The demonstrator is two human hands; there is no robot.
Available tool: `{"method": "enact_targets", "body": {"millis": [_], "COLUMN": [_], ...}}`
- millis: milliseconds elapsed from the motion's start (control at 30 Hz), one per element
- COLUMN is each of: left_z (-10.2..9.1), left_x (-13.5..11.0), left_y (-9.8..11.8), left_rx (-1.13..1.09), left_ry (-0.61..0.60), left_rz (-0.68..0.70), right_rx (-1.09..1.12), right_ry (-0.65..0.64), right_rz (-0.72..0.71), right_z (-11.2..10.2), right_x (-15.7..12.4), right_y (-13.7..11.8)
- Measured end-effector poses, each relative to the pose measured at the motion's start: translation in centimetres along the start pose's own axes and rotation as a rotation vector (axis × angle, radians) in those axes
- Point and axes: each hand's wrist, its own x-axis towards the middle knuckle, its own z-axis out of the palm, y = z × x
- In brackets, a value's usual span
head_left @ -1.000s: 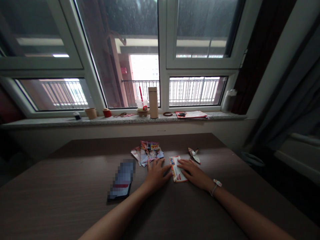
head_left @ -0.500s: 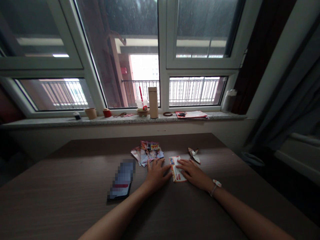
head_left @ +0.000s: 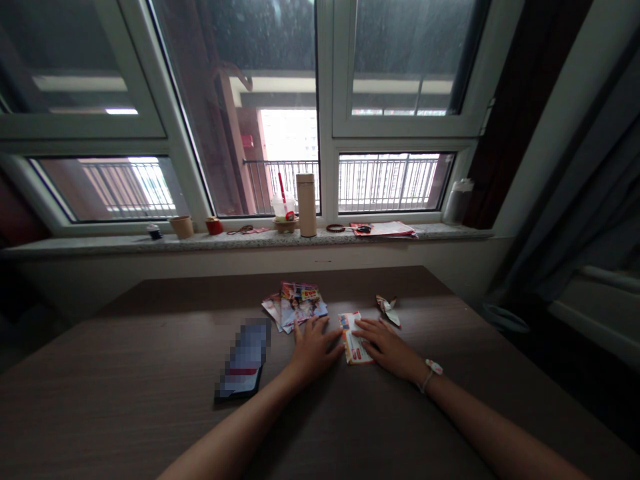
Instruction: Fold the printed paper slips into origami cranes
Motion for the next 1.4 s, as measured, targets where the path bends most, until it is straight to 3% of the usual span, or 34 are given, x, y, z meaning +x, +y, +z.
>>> {"method": "enact_targets", "body": {"millis": [433, 600, 900, 1400], "left_z": [0.1, -0.2, -0.2, 0.3], "left_x": [0.0, 0.7, 1.5, 2.0], "left_y": [0.0, 0.0, -0.1, -0.8], "left_rx": [-0.009, 0.001, -0.007, 0.017], "left_ry": [0.015, 0.022, -0.086, -0.039], "left_rz": [0.015, 0.109, 0.153, 0.175], "right_rx": [0.000, -0.001, 0.013, 0.118], "right_ry": [-0.013, -0.024, -0.017, 0.040], "right_rz": [0.006, 0.018, 0.029, 0.051], "right_z": [-0.2, -0.4, -0.5, -0.8], "right_x": [0.0, 0.2, 0.2, 0.5], "right_y": [-0.1, -0.2, -0.2, 0.0]}}
